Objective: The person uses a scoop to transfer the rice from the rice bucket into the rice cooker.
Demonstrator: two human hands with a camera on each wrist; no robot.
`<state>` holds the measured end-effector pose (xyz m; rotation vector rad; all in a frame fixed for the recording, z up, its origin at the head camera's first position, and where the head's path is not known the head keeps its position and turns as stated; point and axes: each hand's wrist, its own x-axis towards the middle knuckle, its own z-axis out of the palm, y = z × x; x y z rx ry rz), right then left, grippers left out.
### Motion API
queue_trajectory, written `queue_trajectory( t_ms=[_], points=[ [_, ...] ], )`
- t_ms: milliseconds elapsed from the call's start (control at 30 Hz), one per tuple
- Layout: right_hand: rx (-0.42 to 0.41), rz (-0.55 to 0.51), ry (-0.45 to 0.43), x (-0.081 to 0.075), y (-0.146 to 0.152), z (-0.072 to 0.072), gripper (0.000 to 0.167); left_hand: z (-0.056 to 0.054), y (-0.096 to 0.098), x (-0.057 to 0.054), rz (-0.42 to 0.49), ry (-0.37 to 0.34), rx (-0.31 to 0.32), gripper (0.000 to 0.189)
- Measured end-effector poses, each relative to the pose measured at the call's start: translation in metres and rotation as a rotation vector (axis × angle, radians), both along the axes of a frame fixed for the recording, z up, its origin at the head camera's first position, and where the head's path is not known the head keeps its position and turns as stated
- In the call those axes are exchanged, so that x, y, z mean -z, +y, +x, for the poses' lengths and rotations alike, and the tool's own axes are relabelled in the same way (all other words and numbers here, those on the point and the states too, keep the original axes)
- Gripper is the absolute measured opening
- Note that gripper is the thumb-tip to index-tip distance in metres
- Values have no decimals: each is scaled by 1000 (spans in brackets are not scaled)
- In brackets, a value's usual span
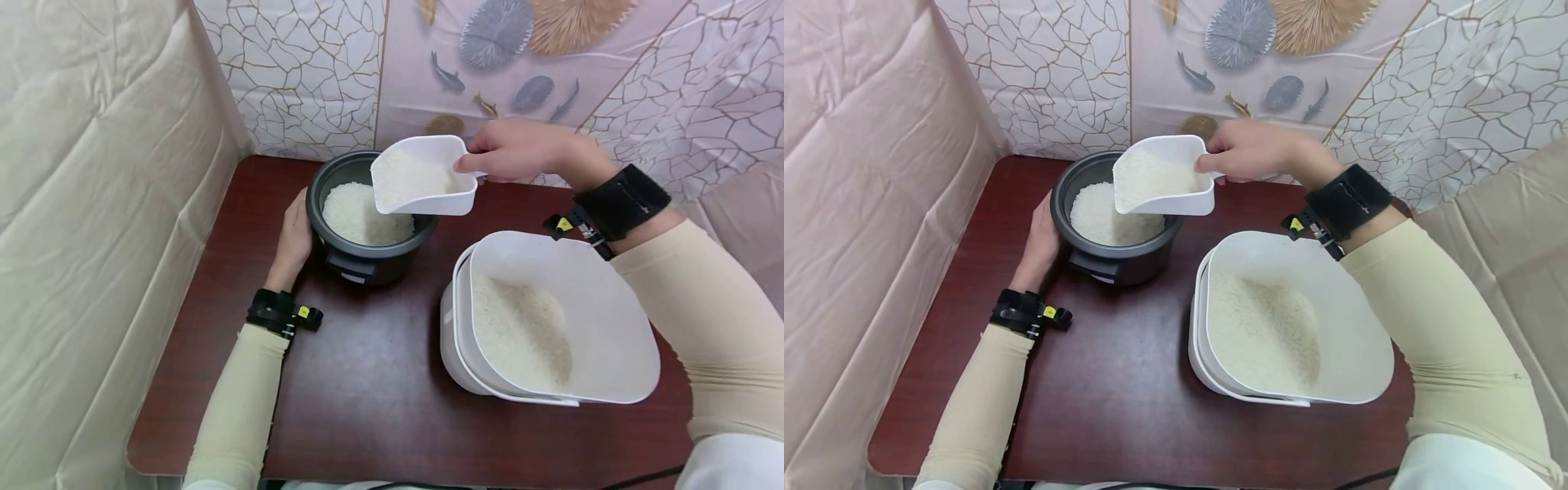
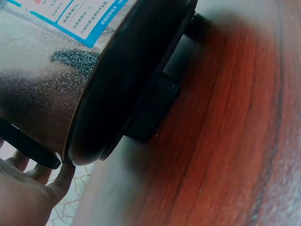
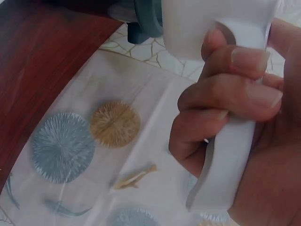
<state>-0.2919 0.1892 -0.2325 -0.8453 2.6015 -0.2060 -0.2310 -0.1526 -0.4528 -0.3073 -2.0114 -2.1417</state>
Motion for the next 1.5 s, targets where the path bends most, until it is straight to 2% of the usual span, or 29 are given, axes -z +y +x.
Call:
queue_trajectory(
  t_ms=[300, 533, 800, 833, 1000, 1067, 1267, 1500],
  points=[
    [-82, 31, 118, 19, -14, -7, 46, 0, 1, 3, 0, 44, -1, 46],
    [-92, 43, 205, 19, -22, -5, 47, -2, 1, 2, 4, 57, -3, 45],
    [-70, 98, 204, 16, -25, -4, 48, -3, 1, 2, 1, 62, 3, 44],
    [-70, 100, 200, 17, -24, -4, 49, -6, 0, 6, 1, 63, 1, 45],
    [-75, 108, 173, 18, -22, -5, 49, -5, 1, 8, -11, 62, -12, 45],
    [-79, 115, 169, 17, -23, -5, 49, -2, 2, 3, -20, 64, -16, 45],
    [-70, 149, 150, 13, -28, -2, 48, -2, 1, 3, -20, 71, -12, 45],
    [-11, 255, 159, 7, -38, 4, 45, 0, 2, 1, -31, 71, -18, 45]
  ],
)
